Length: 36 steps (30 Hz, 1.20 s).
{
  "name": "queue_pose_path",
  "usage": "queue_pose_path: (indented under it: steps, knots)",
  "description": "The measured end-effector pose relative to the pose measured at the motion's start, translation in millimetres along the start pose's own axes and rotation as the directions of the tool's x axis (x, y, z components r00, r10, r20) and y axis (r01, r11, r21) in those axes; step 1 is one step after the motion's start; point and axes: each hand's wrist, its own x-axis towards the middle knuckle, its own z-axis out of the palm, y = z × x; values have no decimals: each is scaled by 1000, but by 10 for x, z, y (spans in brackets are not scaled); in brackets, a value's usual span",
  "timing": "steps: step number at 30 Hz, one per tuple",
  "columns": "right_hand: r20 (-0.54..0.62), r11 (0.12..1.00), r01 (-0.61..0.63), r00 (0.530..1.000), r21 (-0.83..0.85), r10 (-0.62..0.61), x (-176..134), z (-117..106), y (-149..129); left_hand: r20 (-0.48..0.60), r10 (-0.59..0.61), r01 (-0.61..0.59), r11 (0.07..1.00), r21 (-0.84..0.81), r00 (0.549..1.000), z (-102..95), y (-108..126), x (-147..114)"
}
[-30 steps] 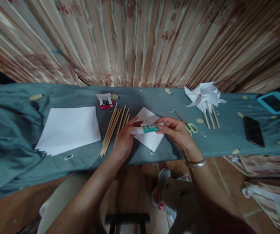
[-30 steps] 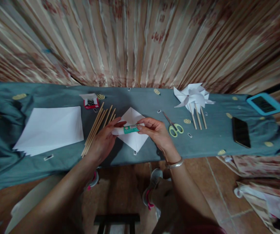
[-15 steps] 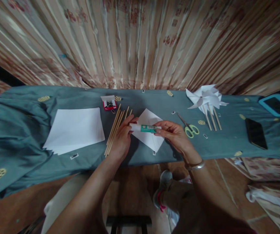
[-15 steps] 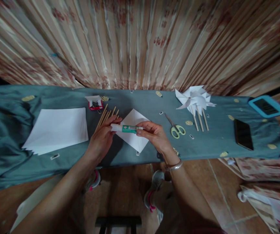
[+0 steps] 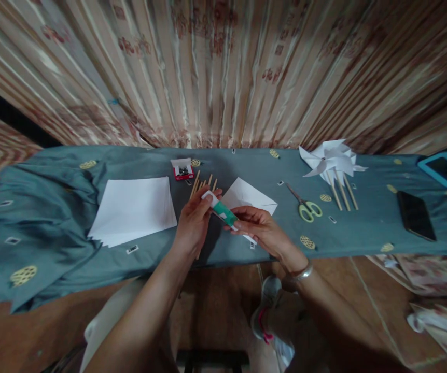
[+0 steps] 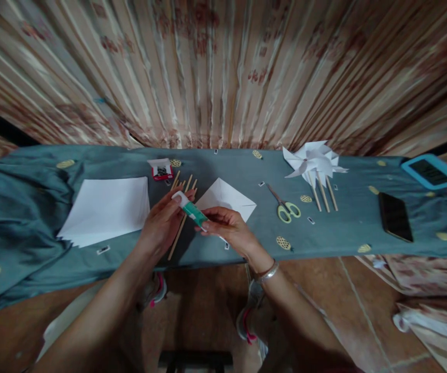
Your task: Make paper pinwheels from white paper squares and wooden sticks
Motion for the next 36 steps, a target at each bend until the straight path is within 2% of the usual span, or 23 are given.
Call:
queue_pose_path:
  steps: [8, 12, 16, 19, 22, 24, 26, 29, 31, 34, 36]
  knots:
    - [-13, 986, -10, 1000, 165, 13, 48, 221, 169, -28, -54, 54, 999, -5, 998, -23, 29, -47]
    - [-6, 983, -11, 1000, 181, 12, 75, 328, 259, -37, -75, 77, 996, 54, 996, -70, 45, -59]
    - [23, 999, 43, 999, -10, -42, 99, 299, 276, -58, -20, 32, 978, 208, 998, -163, 170, -10]
    - [-21, 965, 149, 987, -215, -157, 117, 27, 150, -51, 84, -53, 898, 437, 995, -297, 295, 69]
    - [-140, 834, 240, 926, -497, -350, 94, -402, -26, 0, 135, -93, 687, 721, 991, -475, 369, 162]
    - [-191, 704, 225, 867, -673, -460, 33, -667, -117, 41, 126, -99, 499, 861, 991, -574, 385, 212]
    - [-143, 549, 182, 857, -816, -495, -61, -848, -173, 54, 120, -95, 365, 926, 991, -628, 392, 242]
    - [45, 339, 223, 886, -914, -462, -227, -943, -196, 44, 132, -77, 258, 963, 990, -636, 412, 258]
    - [140, 229, 255, 896, -939, -422, -323, -932, -173, 19, 172, -58, 221, 974, 985, -642, 430, 267]
    - [209, 103, 259, 913, -960, -351, -413, -898, -104, 10, 215, -51, 185, 981, 976, -709, 438, 301]
    - [251, 60, 279, 922, -958, -295, -433, -888, -58, 9, 240, -44, 141, 989, 971, -777, 428, 327]
